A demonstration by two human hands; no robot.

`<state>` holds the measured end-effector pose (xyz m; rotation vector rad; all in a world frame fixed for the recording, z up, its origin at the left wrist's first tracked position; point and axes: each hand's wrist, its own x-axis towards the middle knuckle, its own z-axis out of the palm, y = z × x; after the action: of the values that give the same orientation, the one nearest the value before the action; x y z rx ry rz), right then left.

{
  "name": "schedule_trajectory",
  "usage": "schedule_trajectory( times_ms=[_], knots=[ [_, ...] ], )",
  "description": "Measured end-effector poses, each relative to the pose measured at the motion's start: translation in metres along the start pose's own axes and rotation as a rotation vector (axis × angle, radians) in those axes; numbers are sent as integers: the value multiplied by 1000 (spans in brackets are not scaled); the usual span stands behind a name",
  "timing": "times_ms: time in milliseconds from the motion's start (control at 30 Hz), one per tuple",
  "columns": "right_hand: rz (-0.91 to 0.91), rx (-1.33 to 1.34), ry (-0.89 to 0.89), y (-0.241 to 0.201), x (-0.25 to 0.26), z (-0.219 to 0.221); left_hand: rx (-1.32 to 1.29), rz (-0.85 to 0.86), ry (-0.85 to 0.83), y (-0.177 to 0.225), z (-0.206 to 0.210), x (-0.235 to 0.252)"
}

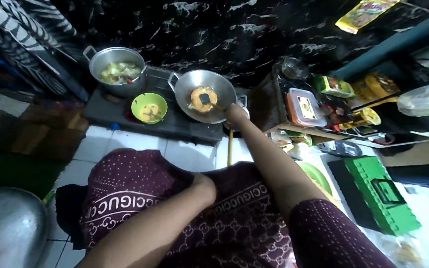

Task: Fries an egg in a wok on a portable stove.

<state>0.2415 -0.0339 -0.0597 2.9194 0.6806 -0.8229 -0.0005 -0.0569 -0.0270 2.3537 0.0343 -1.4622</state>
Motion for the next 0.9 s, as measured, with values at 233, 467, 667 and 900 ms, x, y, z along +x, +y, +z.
schedule_trajectory(
  times_ms=[233, 467, 667, 900],
  knots=[
    [-16, 0, -13, 4, 10, 4, 67, -6, -32, 2, -2, -2],
    [3, -42, -9, 1, 6, 3, 155, -46, 6, -6, 17, 38],
    [34, -69, 34, -11, -18, -21, 124, -41, -40, 4, -1, 0],
    [32, -117, 39, -3, -7, -13, 113, -18, -38, 2, -1, -1]
  ],
)
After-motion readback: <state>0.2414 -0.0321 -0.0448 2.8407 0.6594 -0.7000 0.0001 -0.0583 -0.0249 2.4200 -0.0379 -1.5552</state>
